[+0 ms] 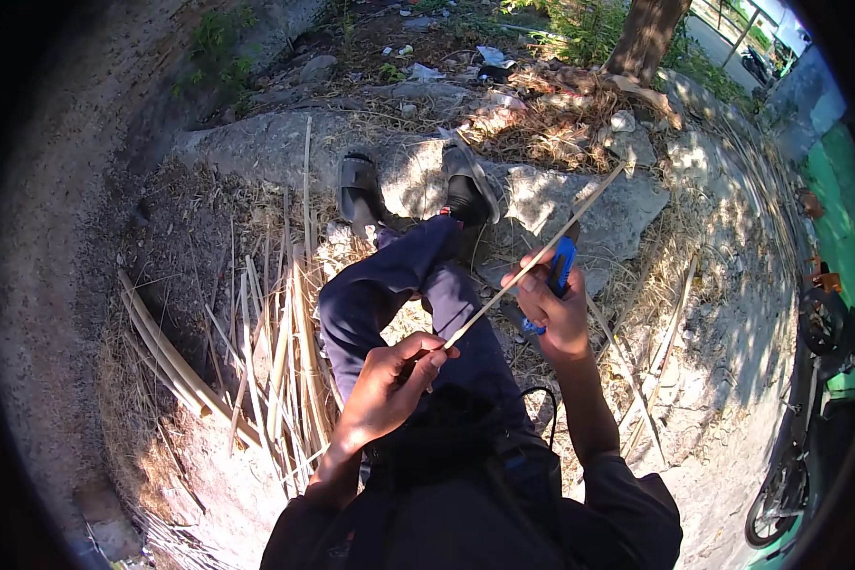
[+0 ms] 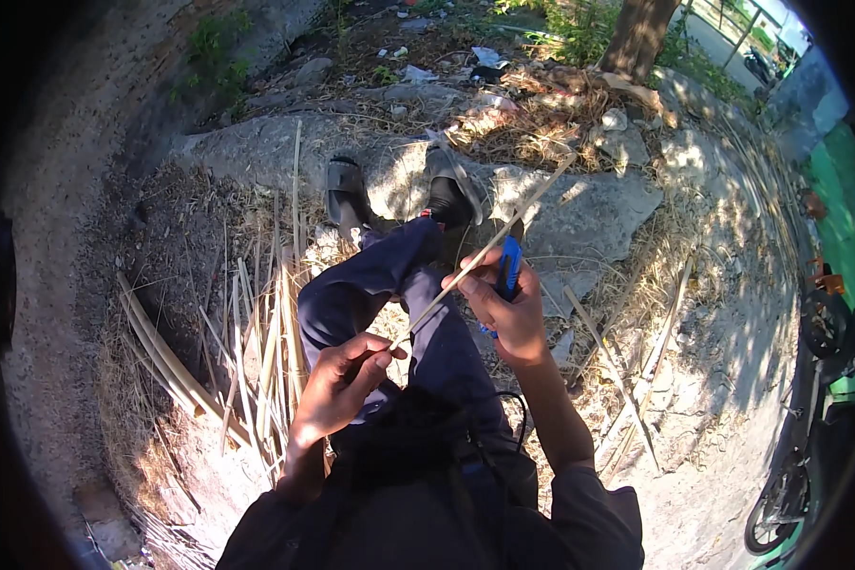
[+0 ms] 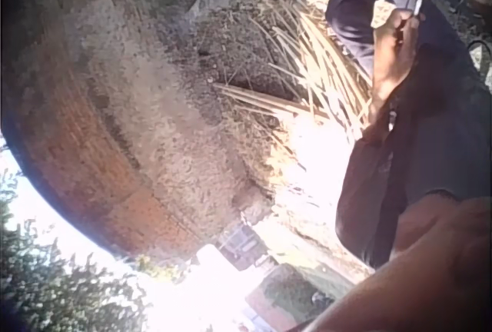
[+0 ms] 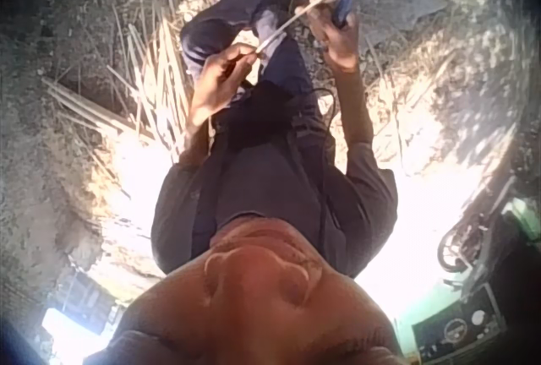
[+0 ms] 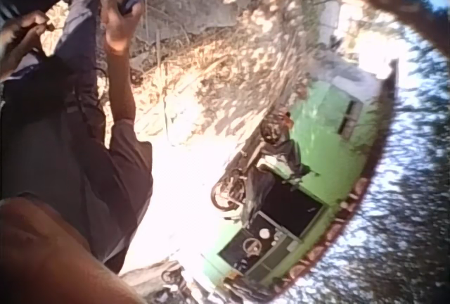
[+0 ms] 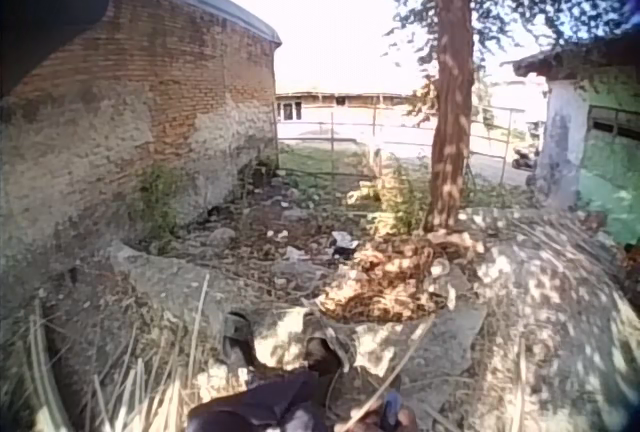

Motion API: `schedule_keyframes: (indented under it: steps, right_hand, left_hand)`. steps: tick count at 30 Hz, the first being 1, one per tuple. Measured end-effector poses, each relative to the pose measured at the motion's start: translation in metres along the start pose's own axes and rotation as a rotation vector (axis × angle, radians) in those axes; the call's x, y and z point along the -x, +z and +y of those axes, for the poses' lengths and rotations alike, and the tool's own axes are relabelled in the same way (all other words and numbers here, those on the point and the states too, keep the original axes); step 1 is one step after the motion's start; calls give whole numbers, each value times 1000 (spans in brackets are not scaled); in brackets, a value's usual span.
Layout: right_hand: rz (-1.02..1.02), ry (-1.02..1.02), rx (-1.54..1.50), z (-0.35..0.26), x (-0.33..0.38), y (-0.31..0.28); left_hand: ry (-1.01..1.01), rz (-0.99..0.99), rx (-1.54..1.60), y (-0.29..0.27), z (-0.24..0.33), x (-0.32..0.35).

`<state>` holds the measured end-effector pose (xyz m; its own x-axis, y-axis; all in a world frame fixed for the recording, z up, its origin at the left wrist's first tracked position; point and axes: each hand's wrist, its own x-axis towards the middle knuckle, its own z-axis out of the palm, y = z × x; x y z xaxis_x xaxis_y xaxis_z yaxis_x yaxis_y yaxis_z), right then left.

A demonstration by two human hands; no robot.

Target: The person shaves a bamboo strip using a blue cutter knife by hand.

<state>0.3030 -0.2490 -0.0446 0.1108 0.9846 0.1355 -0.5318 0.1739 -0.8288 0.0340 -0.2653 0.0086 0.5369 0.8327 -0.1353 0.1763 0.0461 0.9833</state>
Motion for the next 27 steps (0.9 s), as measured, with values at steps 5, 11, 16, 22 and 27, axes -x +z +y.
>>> schedule_keyframes:
  steps: [5,11,16,22,27]
  right_hand:
    - [17,9,-8,0,0,2]
    - [26,17,22,-2,-1,2]
    - [23,20,42,-3,0,0]
    - [56,47,39,-6,1,5]
    - [51,46,54,-7,0,6]
  left_hand:
    - [27,13,-9,0,-7,0]
    - [23,4,-12,1,-3,-1]
    - [0,11,15,4,1,0]
    - [-41,9,-4,3,4,0]
    - [-32,27,-15,4,5,0]
